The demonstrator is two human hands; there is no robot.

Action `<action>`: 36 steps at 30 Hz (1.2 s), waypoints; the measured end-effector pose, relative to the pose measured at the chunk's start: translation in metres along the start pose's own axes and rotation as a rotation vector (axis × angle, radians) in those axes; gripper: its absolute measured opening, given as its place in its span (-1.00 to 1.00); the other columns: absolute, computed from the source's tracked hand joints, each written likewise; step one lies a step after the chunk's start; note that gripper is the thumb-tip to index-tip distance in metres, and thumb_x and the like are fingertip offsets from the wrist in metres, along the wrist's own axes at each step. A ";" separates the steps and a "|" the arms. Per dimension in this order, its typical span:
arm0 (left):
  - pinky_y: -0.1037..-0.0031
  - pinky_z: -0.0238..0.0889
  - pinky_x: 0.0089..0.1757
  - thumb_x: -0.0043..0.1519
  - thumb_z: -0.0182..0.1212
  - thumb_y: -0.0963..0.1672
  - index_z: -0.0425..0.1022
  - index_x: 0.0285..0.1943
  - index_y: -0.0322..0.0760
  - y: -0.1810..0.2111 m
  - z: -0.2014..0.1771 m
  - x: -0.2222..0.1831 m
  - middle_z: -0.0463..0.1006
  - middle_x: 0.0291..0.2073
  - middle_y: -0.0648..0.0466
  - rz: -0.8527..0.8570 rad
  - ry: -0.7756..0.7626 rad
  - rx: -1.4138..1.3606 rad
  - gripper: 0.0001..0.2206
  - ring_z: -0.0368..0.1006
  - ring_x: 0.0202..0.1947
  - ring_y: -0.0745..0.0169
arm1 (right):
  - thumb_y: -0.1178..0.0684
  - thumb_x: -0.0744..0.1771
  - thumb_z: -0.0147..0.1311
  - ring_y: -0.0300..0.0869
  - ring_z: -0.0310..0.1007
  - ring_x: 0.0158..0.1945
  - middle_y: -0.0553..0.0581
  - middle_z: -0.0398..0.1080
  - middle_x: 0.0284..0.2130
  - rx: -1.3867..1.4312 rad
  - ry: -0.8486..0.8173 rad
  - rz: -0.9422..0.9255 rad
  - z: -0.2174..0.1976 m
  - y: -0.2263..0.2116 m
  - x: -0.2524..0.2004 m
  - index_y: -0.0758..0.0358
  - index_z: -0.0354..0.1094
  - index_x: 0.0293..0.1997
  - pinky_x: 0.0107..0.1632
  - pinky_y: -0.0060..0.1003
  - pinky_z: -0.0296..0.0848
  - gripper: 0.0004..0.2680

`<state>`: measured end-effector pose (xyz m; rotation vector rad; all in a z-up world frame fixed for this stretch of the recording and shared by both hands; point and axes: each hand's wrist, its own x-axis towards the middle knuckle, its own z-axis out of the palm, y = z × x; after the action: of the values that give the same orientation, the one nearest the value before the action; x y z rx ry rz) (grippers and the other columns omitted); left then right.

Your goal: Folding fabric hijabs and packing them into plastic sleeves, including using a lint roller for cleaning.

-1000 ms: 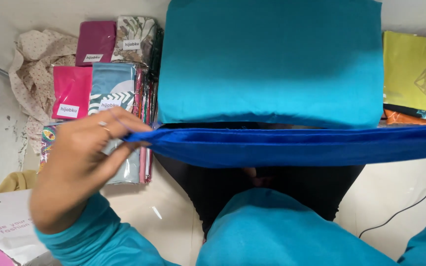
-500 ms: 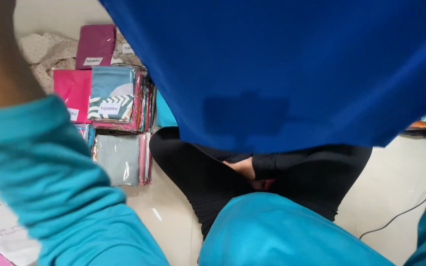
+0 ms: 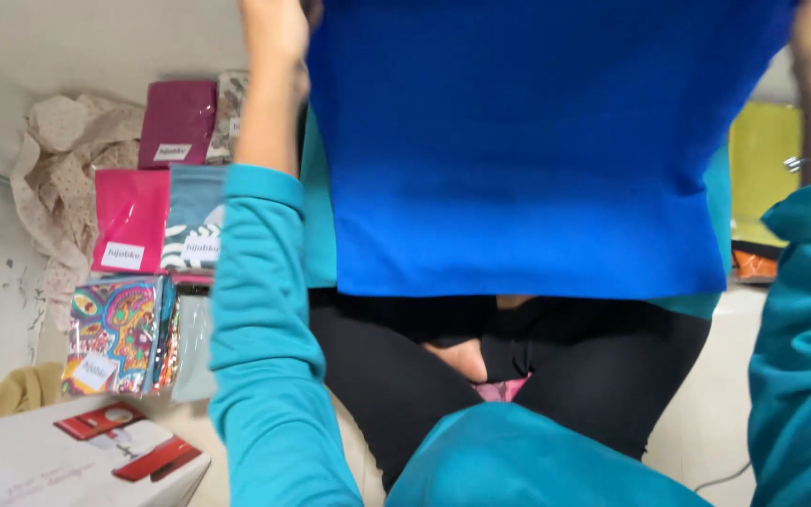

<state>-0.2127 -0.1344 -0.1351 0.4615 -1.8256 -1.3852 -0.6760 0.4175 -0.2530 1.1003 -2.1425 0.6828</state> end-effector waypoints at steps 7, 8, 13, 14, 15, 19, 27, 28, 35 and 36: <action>0.17 0.30 -0.01 0.30 -0.06 -0.20 0.28 0.13 0.09 -0.105 0.058 0.013 0.47 0.09 0.04 -0.210 -0.007 -0.320 -0.72 0.59 0.05 0.00 | 0.57 0.49 0.05 0.16 0.51 -0.32 0.58 0.51 -0.26 0.313 0.185 -0.125 -0.001 -0.154 0.042 0.73 0.29 0.31 -0.29 -0.06 0.42 -0.79; 0.17 0.30 -0.01 0.30 -0.06 -0.20 0.28 0.13 0.09 -0.113 0.063 0.011 0.47 0.09 0.04 -0.213 -0.008 -0.320 -0.72 0.59 0.05 0.00 | 0.57 0.49 0.05 0.16 0.51 -0.32 0.58 0.51 -0.26 0.312 0.183 -0.123 0.000 -0.160 0.040 0.73 0.29 0.31 -0.29 -0.06 0.42 -0.79; -0.18 0.11 0.22 0.38 -0.02 -0.14 0.29 0.18 -0.11 -0.150 0.076 0.011 0.32 0.21 -0.33 -0.345 0.006 -0.760 -0.79 0.32 0.29 -0.59 | 0.53 0.47 -0.07 -0.05 0.22 -0.28 0.40 0.34 -0.24 0.540 0.083 0.072 0.036 -0.143 0.027 0.61 0.22 0.17 -0.22 -0.19 0.28 -0.84; -0.18 0.11 0.22 0.38 -0.02 -0.14 0.29 0.18 -0.11 -0.150 0.076 0.012 0.32 0.21 -0.33 -0.348 0.007 -0.760 -0.79 0.32 0.29 -0.59 | 0.53 0.47 -0.07 -0.05 0.22 -0.28 0.40 0.34 -0.24 0.540 0.080 0.073 0.038 -0.137 0.026 0.61 0.22 0.17 -0.22 -0.19 0.28 -0.84; -0.12 0.19 0.19 0.36 0.01 -0.15 0.31 0.14 -0.13 -0.151 0.075 0.011 0.34 0.09 -0.24 -0.351 0.038 -0.848 -0.81 0.37 0.21 -0.48 | 0.53 0.50 -0.01 -0.07 0.22 -0.30 0.38 0.37 -0.24 0.509 0.065 0.078 0.040 -0.132 0.023 0.61 0.26 0.16 -0.24 -0.22 0.25 -0.87; -0.14 0.08 0.28 0.33 0.14 -0.16 0.40 0.07 -0.28 -0.128 0.060 -0.014 0.30 0.11 -0.23 -0.301 -0.009 -0.987 -0.83 0.21 0.26 -0.58 | 0.62 0.53 0.26 0.05 0.42 -0.17 0.52 0.51 -0.08 0.378 -0.036 -0.040 0.023 -0.107 0.006 0.79 0.44 0.22 -0.07 -0.17 0.43 -0.86; 0.34 0.35 -0.18 0.23 0.05 0.04 0.40 -0.21 -0.25 -0.091 0.009 -0.135 0.35 -0.18 0.00 -0.717 0.019 -0.678 -0.70 0.42 -0.26 0.09 | 0.30 0.41 0.22 -0.03 0.43 -0.16 0.38 0.46 -0.04 0.527 -0.650 0.440 -0.059 -0.096 -0.088 0.48 0.45 0.16 -0.03 -0.27 0.48 -0.81; 0.50 0.32 -0.33 0.26 0.07 0.03 0.40 -0.27 -0.22 -0.098 0.008 -0.144 0.40 -0.27 0.02 -0.776 0.041 -0.604 -0.73 0.34 -0.38 0.30 | 0.22 0.34 0.36 0.07 0.43 -0.30 0.46 0.47 -0.12 0.369 -0.710 0.440 -0.069 -0.118 -0.087 0.52 0.52 0.08 -0.18 -0.17 0.52 -0.76; 0.55 0.49 -0.30 0.10 0.22 -0.40 0.29 0.01 -0.27 -0.109 0.014 -0.150 0.58 -0.23 -0.14 -0.616 0.008 -0.313 -0.62 0.53 -0.39 0.24 | 0.33 0.35 0.24 0.17 0.50 -0.34 0.48 0.44 -0.32 0.409 -0.778 0.713 -0.068 -0.141 -0.075 0.59 0.39 0.23 -0.10 0.00 0.54 -0.70; 0.48 0.54 -0.23 0.04 0.19 -0.42 0.24 0.12 -0.21 -0.107 0.013 -0.146 0.56 -0.12 -0.21 -0.624 -0.035 -0.237 -0.49 0.57 -0.28 0.10 | 0.39 0.35 0.16 0.20 0.49 -0.29 0.52 0.44 -0.25 0.462 -0.801 0.754 -0.068 -0.144 -0.068 0.59 0.32 0.31 -0.07 0.03 0.53 -0.66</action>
<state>-0.1484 -0.0616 -0.2885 0.9363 -1.5737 -2.0053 -0.5047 0.4242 -0.2340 0.8245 -3.2691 1.2772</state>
